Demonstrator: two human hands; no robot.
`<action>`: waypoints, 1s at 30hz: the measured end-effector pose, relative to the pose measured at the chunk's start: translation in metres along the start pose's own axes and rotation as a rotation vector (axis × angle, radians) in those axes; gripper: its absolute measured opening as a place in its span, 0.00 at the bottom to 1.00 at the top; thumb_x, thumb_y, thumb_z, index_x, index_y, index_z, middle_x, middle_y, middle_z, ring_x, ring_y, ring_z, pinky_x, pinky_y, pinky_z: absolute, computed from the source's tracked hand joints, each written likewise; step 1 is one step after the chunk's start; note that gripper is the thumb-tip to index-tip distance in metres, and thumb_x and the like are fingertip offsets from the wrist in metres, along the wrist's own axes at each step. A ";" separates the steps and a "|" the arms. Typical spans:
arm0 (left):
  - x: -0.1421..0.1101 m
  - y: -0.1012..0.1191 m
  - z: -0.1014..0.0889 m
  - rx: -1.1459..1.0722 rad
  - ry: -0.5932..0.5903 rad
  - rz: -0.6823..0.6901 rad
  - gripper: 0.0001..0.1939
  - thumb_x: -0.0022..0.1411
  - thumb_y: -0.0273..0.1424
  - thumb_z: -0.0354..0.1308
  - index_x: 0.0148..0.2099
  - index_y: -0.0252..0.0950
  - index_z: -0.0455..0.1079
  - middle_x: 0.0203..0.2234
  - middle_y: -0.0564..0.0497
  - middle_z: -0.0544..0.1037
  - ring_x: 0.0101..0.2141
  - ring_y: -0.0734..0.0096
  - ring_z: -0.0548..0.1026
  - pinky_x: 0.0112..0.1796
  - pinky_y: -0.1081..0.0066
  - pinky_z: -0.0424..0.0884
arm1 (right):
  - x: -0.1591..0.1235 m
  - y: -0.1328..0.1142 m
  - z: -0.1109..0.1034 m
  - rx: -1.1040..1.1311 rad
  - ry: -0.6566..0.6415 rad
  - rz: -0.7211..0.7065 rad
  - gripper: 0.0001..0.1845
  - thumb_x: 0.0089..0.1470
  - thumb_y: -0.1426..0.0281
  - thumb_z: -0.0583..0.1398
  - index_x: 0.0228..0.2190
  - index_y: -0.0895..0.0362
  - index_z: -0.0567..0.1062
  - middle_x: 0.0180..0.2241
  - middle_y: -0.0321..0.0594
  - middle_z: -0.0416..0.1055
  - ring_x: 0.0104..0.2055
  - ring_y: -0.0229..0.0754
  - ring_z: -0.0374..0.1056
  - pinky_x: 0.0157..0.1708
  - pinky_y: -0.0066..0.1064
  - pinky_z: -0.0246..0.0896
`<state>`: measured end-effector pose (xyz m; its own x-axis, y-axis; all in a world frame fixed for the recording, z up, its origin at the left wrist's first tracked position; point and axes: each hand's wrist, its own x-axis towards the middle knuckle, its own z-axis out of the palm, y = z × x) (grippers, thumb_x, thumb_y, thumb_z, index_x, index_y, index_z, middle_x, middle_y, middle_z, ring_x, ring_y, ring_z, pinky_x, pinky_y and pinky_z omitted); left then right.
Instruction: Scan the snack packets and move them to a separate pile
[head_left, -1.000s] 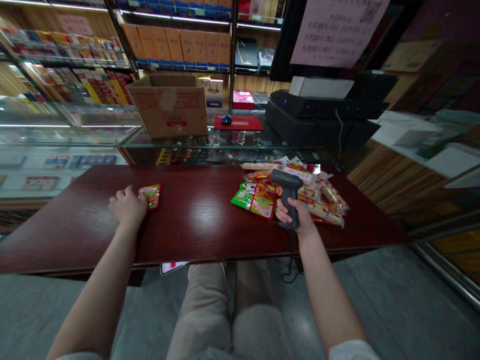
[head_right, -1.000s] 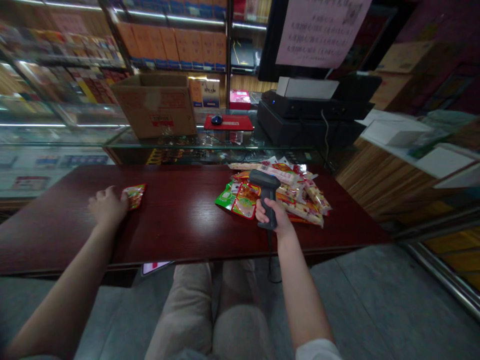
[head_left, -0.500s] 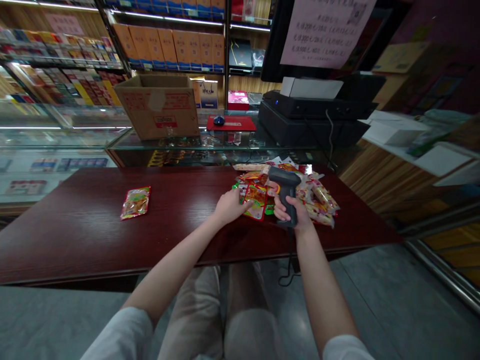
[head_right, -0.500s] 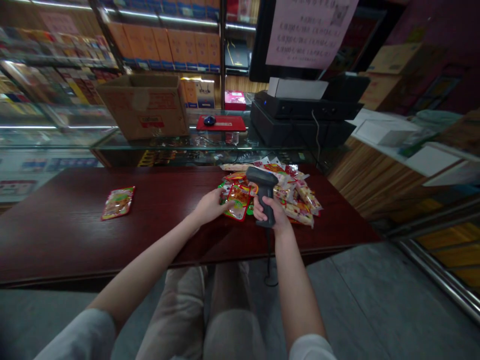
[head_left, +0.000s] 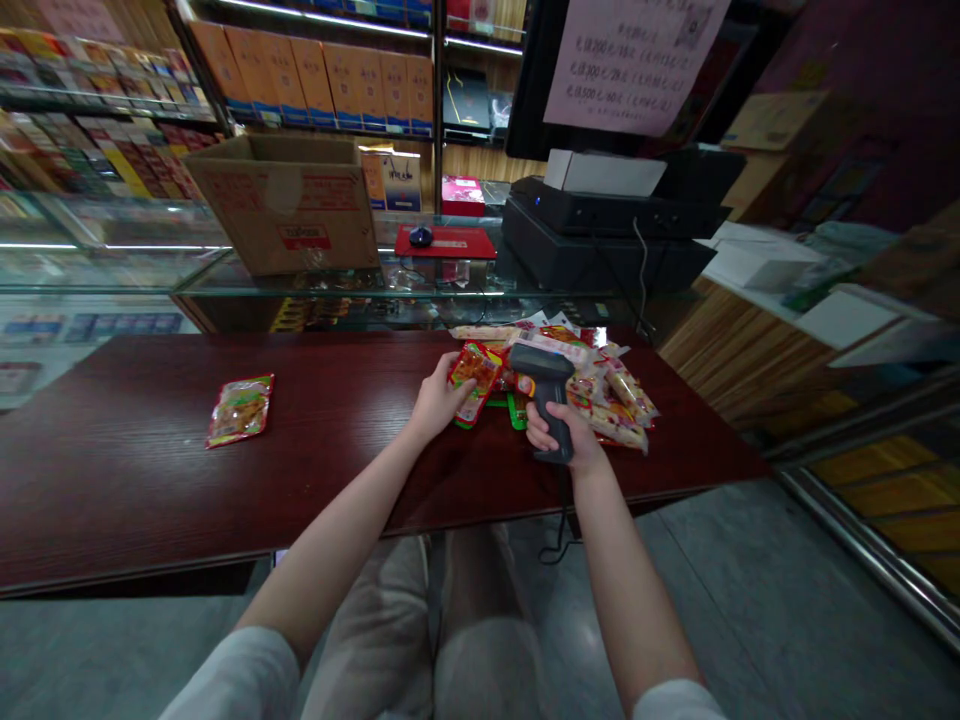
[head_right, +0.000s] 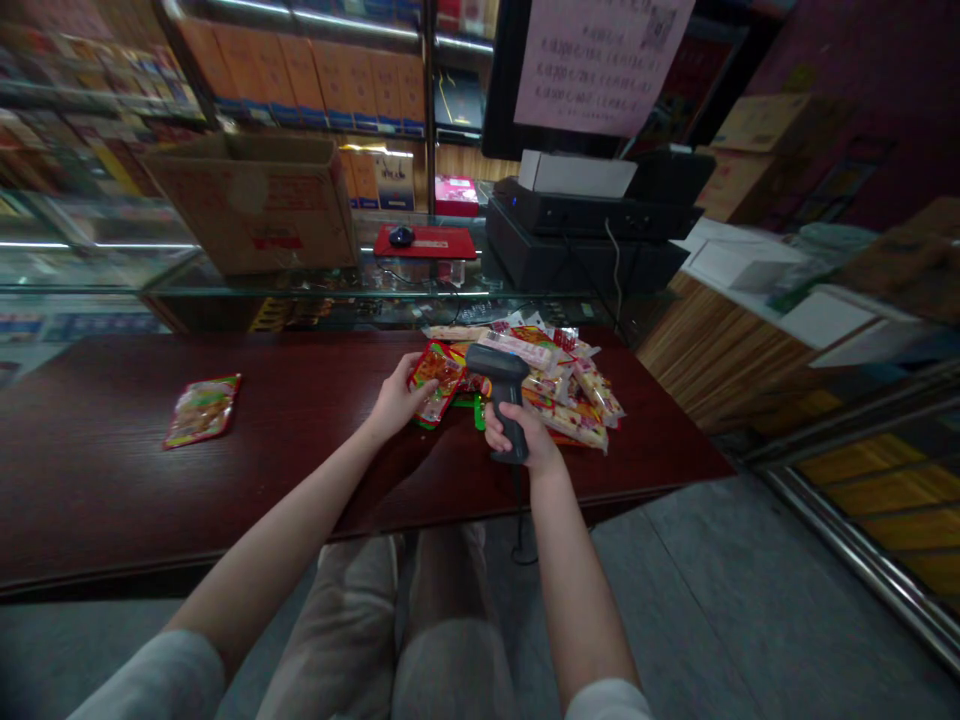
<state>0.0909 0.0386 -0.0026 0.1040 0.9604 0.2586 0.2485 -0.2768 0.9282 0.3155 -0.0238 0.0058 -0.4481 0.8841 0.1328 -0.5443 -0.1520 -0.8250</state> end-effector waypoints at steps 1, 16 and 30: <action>0.003 0.000 -0.003 -0.085 0.031 0.026 0.24 0.55 0.38 0.63 0.54 0.40 0.66 0.47 0.46 0.79 0.47 0.58 0.77 0.51 0.61 0.70 | 0.000 0.000 0.000 0.004 0.001 -0.005 0.12 0.55 0.64 0.62 0.36 0.56 0.66 0.20 0.27 0.62 0.11 0.27 0.47 0.14 0.23 0.46; 0.021 -0.005 -0.039 -0.516 0.105 -0.095 0.32 0.42 0.33 0.69 0.52 0.34 0.69 0.43 0.45 0.79 0.39 0.65 0.78 0.43 0.64 0.74 | 0.012 0.003 0.002 0.002 -0.039 0.005 0.17 0.55 0.60 0.63 0.25 0.55 0.62 0.19 0.27 0.58 0.12 0.27 0.44 0.14 0.24 0.47; 0.021 0.001 -0.042 -0.782 0.265 -0.243 0.29 0.42 0.45 0.74 0.42 0.33 0.72 0.34 0.46 0.81 0.31 0.66 0.79 0.36 0.64 0.78 | 0.005 0.009 0.011 -0.096 -0.033 0.064 0.16 0.54 0.63 0.63 0.41 0.57 0.67 0.20 0.26 0.64 0.11 0.28 0.49 0.14 0.24 0.48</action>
<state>0.0530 0.0599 0.0145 -0.1184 0.9929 -0.0074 -0.5104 -0.0545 0.8582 0.3004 -0.0253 0.0048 -0.5036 0.8587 0.0952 -0.4445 -0.1631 -0.8808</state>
